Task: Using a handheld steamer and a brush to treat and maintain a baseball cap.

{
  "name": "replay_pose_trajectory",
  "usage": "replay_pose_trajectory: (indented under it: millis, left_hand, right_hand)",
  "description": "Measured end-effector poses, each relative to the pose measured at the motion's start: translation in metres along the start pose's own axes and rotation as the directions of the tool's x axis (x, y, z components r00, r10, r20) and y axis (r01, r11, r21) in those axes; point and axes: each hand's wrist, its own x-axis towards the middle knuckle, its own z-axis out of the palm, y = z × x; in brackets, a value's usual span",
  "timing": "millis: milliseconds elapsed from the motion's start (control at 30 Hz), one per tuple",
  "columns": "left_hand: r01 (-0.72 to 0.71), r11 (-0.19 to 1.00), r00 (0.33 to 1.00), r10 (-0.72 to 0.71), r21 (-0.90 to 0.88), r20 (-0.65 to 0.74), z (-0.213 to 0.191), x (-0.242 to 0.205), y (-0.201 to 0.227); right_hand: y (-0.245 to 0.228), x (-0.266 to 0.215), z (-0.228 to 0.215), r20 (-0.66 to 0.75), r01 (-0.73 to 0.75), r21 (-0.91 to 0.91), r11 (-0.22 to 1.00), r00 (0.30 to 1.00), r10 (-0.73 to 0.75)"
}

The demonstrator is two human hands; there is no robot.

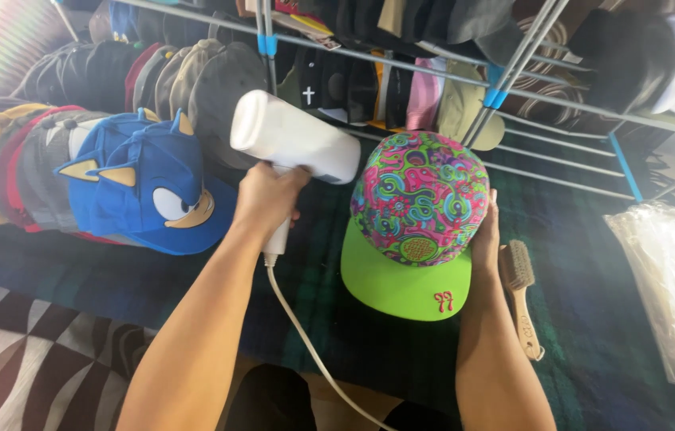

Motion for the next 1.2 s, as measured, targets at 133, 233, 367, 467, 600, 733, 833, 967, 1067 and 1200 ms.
replay_pose_trajectory:
  millis: [133,233,367,467,600,733,833,967,1067,1200]
  left_hand:
    - [-0.253,0.954,0.967,0.253,0.159,0.02,-0.026,-0.044,0.062]
    - [-0.439,0.783,0.897,0.41,0.44,0.165,-0.027,-0.072,0.114]
    - [-0.444,0.654,0.896,0.344,0.613,0.281,-0.004,-0.096,0.145]
    - [-0.483,0.543,0.875,0.327,0.687,0.358,0.01,-0.101,0.154]
    - [-0.472,0.56,0.882,0.319,0.681,0.348,0.028,-0.084,0.161]
    - [-0.376,0.531,0.925,0.166,0.759,0.342,0.035,-0.069,0.185]
    - [-0.346,0.499,0.935,0.118,0.795,0.334,0.041,-0.061,0.196]
    - [-0.319,0.488,0.941,0.061,0.813,0.333,0.043,-0.041,0.201]
    - [-0.363,0.466,0.929,0.116,0.807,0.351,0.039,-0.03,0.199]
    - [-0.312,0.457,0.937,0.002,0.833,0.35,0.02,-0.032,0.203]
  right_hand:
    - [0.005,0.0,-0.013,-0.017,-0.043,-0.01,0.999,0.999,0.043]
    - [-0.04,-0.031,0.036,-0.009,-0.063,0.058,0.996,0.998,0.064]
    - [-0.042,-0.022,0.026,-0.003,-0.055,0.018,0.998,0.998,0.055]
    - [0.028,0.01,-0.037,-0.08,-0.081,-0.067,0.994,0.994,0.076]
    - [0.03,0.015,-0.041,-0.103,-0.083,-0.227,0.97,0.993,0.06]
    - [0.051,0.035,-0.066,-0.001,-0.17,-0.093,0.981,0.985,0.17]
    - [0.035,0.03,-0.053,0.047,-0.123,-0.091,0.988,0.991,0.128]
    - [0.051,0.038,-0.067,0.07,-0.098,-0.109,0.989,0.992,0.106]
    - [0.023,0.023,-0.043,0.047,-0.142,-0.08,0.987,0.988,0.146]
    - [-0.015,0.004,-0.006,0.166,-0.158,0.176,0.972,0.978,0.129]
